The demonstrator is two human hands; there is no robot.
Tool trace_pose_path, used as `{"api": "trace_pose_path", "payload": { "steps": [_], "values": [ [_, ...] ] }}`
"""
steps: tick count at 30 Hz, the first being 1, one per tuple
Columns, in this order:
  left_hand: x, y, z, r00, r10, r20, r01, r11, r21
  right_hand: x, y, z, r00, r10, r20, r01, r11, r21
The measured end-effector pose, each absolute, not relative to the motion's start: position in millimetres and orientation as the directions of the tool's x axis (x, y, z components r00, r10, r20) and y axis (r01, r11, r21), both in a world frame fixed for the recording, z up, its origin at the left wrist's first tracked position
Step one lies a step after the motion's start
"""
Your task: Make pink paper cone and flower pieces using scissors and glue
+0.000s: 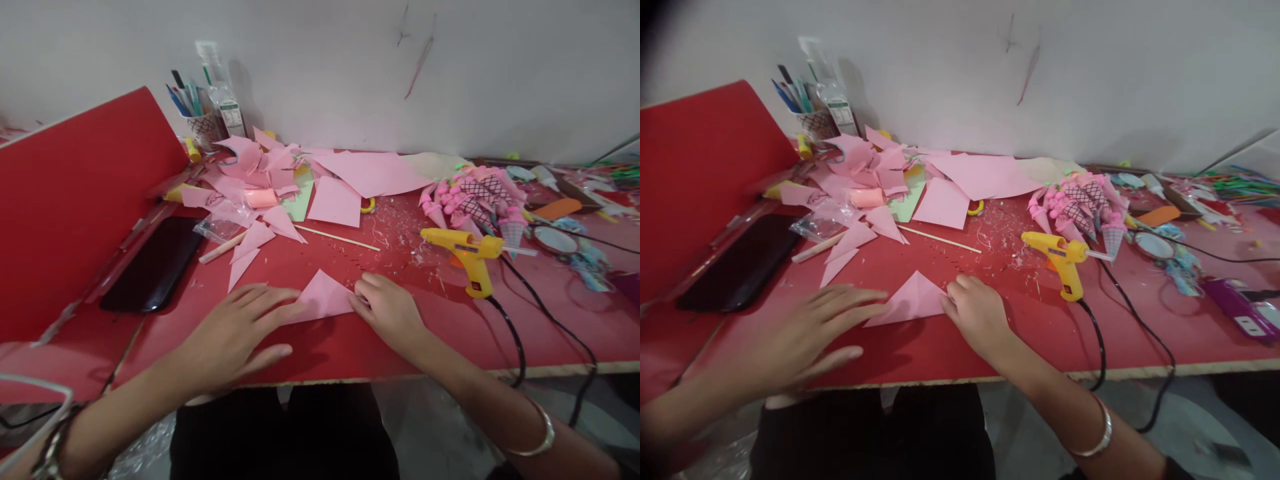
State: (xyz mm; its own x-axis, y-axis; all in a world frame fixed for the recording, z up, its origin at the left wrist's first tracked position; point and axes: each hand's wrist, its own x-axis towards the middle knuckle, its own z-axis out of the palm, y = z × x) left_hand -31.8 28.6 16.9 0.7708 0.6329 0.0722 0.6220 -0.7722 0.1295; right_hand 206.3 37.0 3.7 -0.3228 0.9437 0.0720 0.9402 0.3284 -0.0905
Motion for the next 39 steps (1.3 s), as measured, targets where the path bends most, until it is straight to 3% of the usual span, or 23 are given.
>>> {"api": "trace_pose_path", "payload": {
  "steps": [3,7,13,16,19,24,31,39],
  "values": [
    [-11.9,34.6,11.9,0.808,0.583,0.088,0.571,-0.811,0.129,205.0,36.6,4.7,-0.315,0.948,0.053,0.945,0.318,-0.076],
    [-4.2,41.9,6.1,0.883,0.462,-0.077,0.466,-0.851,0.243,204.3,36.8,5.1,-0.301,0.952,0.048,0.95,0.304,-0.067],
    [-16.6,43.3,9.1,0.868,0.474,-0.148,0.494,-0.802,0.336,205.0,35.8,3.5,-0.331,0.939,0.094,0.941,0.336,-0.045],
    [-20.1,42.2,6.9,0.864,0.485,-0.134,0.5,-0.793,0.348,205.0,31.5,2.1,-0.486,0.833,0.265,0.868,0.495,0.037],
    [-21.1,41.2,3.5,0.859,0.496,-0.125,0.506,-0.788,0.35,206.2,26.1,1.7,-0.67,0.66,0.339,0.725,0.681,0.106],
    [-20.7,40.3,2.4,0.857,0.504,-0.109,0.507,-0.785,0.357,213.0,22.8,2.8,-0.742,0.582,0.333,0.631,0.774,0.055],
    [-27.3,40.8,4.9,0.85,0.507,-0.143,0.524,-0.787,0.326,230.1,24.0,5.8,-0.735,0.65,0.195,0.644,0.758,-0.101],
    [-48.8,37.5,4.0,0.832,0.535,-0.145,0.553,-0.784,0.282,249.7,13.0,5.0,-0.579,0.804,0.134,0.763,0.593,-0.257]
  ]
}}
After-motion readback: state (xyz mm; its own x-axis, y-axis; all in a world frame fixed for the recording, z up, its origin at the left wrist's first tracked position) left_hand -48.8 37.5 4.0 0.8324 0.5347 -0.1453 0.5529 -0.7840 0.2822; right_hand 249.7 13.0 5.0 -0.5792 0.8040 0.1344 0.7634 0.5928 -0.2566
